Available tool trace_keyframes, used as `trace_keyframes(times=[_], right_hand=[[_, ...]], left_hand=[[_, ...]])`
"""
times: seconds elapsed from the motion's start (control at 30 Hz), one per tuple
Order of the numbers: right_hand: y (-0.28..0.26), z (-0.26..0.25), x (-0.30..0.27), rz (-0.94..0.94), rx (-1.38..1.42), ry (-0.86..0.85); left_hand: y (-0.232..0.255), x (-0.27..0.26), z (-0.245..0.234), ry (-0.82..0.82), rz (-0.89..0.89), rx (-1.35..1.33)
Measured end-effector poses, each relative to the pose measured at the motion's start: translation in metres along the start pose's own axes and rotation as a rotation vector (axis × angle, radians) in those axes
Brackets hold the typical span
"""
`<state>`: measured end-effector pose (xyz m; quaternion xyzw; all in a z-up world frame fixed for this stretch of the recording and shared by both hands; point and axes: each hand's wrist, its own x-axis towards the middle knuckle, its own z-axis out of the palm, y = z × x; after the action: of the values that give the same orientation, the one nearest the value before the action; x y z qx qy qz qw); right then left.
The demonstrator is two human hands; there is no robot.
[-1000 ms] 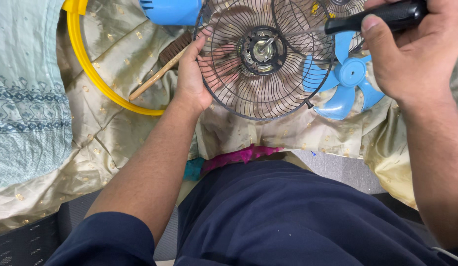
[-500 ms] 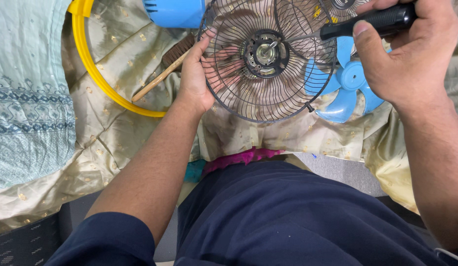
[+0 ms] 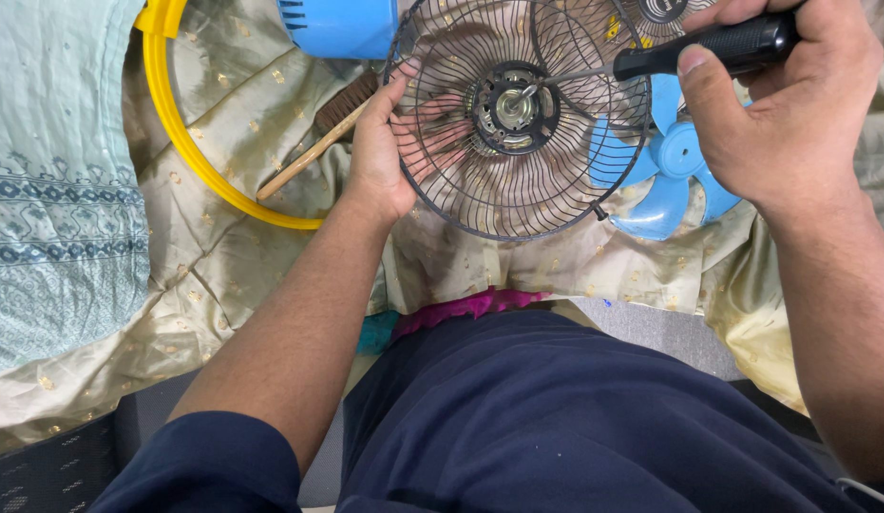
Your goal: The person uses a screwdriver to loosen and remove the central nut securing the front grill of an electric fan. They hold the grill with one hand while turning the screwdriver with the other, then set the grill aside.
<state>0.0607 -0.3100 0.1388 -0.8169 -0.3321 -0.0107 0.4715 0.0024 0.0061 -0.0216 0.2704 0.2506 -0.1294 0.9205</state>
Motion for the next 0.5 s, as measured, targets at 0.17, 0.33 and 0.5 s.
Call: trace_keyframes(times=[0.17,0.33,0.5], right_hand=[[0.002,0.001,0.003,-0.136,-0.029,-0.053],[-0.012,0.0,0.007,-0.064,-0.116,-0.068],[-0.027,0.001,0.013,0.129,-0.238,-0.033]], left_hand=[[0.0,-0.001,0.001,0.023,0.012,0.013],[0.0,0.0,0.002,0.021,0.017,0.016],[0.0,0.0,0.002,0.005,0.007,-0.001]])
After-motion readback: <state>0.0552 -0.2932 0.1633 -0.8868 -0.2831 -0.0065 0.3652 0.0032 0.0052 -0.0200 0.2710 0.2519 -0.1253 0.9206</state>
